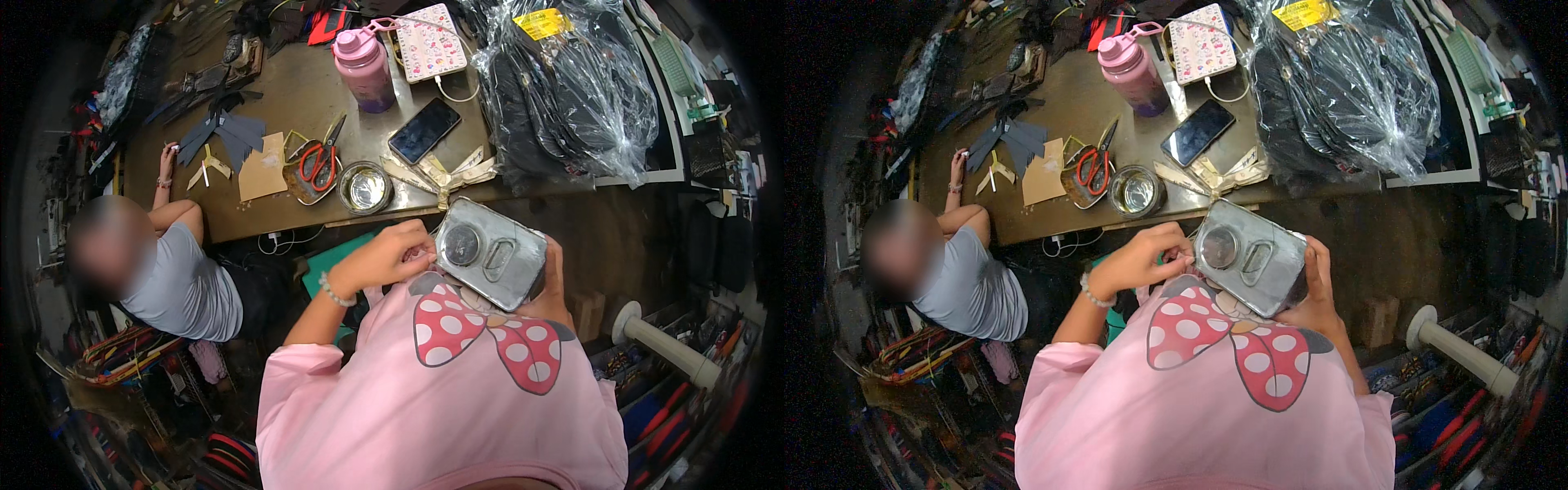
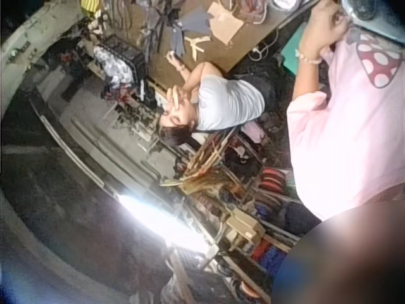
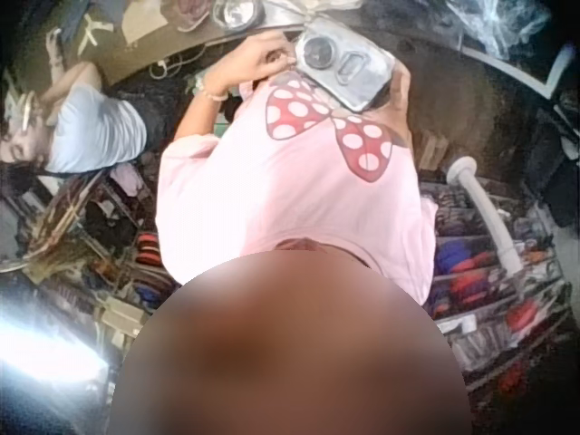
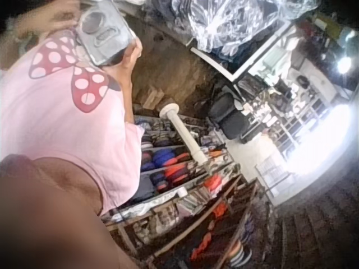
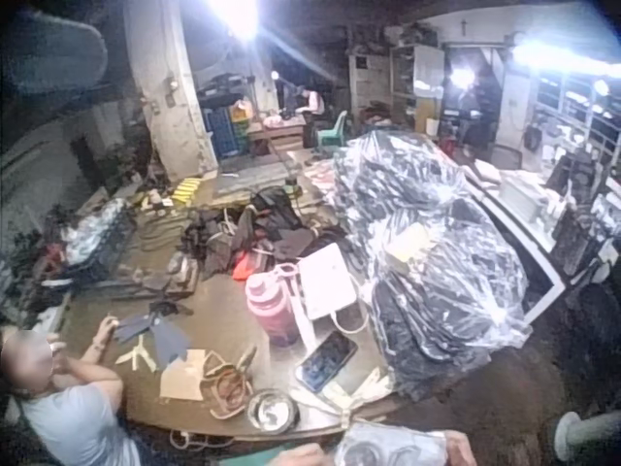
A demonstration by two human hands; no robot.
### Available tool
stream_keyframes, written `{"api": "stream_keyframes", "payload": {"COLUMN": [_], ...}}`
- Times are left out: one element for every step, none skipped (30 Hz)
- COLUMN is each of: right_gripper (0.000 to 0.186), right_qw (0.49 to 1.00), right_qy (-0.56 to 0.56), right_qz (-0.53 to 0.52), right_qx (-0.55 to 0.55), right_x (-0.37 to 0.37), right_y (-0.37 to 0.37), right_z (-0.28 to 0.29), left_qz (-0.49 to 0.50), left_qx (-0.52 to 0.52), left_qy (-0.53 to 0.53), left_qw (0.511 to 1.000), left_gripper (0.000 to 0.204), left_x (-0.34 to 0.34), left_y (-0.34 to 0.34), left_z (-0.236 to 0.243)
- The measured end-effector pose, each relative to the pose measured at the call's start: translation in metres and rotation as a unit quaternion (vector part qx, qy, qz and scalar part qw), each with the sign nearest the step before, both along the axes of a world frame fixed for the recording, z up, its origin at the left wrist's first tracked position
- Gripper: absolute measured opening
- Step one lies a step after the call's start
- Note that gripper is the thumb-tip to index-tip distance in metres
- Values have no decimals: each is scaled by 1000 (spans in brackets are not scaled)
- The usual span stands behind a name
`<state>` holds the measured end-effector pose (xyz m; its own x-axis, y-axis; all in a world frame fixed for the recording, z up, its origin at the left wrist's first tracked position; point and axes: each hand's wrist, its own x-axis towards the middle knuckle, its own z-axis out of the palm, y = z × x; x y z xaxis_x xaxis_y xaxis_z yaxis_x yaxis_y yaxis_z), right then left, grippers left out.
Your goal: The person opens a metal can and uses a brush to apply a yellow substance onto a dark textured mat. They then pick up black fabric strips and place them onto the treated area of the mat.
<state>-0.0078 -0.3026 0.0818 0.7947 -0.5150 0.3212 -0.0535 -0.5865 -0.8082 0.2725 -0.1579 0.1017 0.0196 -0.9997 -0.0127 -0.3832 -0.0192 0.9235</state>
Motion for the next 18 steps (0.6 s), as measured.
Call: {"api": "stream_keyframes", "payload": {"right_gripper": [139, 139, 139, 138, 138, 138, 138, 138, 138, 138, 138, 137, 137, 136, 136, 136, 135, 135], "right_qw": [1000, 1000, 1000, 1000, 1000, 1000, 1000, 1000, 1000, 1000, 1000, 1000, 1000, 999, 999, 999, 999, 1000], "right_qy": [2, 3, 3, 5, -2, 6, 6, -2, 5, 7, 5, 9, 10, 12, 12, 12, 11, 8], "right_qz": [3, 5, 3, -1, 0, -5, -7, -5, -10, -12, -16, -19, -25, -29, -30, -29, -27, -25], "right_qx": [-2, 0, -7, -10, -14, -11, -10, -9, -11, -15, -19, -18, -14, -10, -11, -12, -12, -12], "right_x": [0, 0, 0, 1, 1, 1, 2, 2, 2, 2, 1, 1, 1, 1, 2, 3, 4, 5], "right_y": [-1, -1, -2, -2, -2, -2, -2, -2, -2, -2, -2, -3, -2, -2, -2, -1, -1, 0], "right_z": [1, 1, 1, 1, 1, 1, 1, 1, 2, 2, 3, 3, 4, 4, 3, 3, 2, 1], "left_qz": [-18, -39, -54, -73, -74, -79, -83, -62, -40, -22, 43, 36, 88, 140, 153, 168, 182, 190], "left_qx": [-3, 16, 33, 56, 43, 36, 27, 27, 25, 21, 37, -34, -18, -7, 3, 14, 23, 49], "left_qy": [25, 57, 89, 117, 122, 124, 124, 187, 249, 308, 365, 401, 377, 353, 325, 296, 278, 285], "left_qw": [1000, 997, 994, 989, 989, 988, 988, 980, 967, 951, 929, 915, 922, 925, 933, 940, 943, 938], "left_gripper": [11, 12, 12, 13, 12, 12, 12, 10, 9, 8, 12, 23, 26, 29, 27, 26, 25, 19], "left_x": [8, 13, 17, 20, 23, 25, 26, 27, 28, 29, 29, 35, 35, 35, 33, 29, 24, 17], "left_y": [0, 0, 0, 1, 1, 1, 3, 5, 7, 8, 13, 11, 12, 12, 12, 11, 10, 9], "left_z": [0, -1, -3, -4, -7, -9, -12, -15, -19, -23, -26, -30, -34, -38, -41, -43, -44, -44]}}
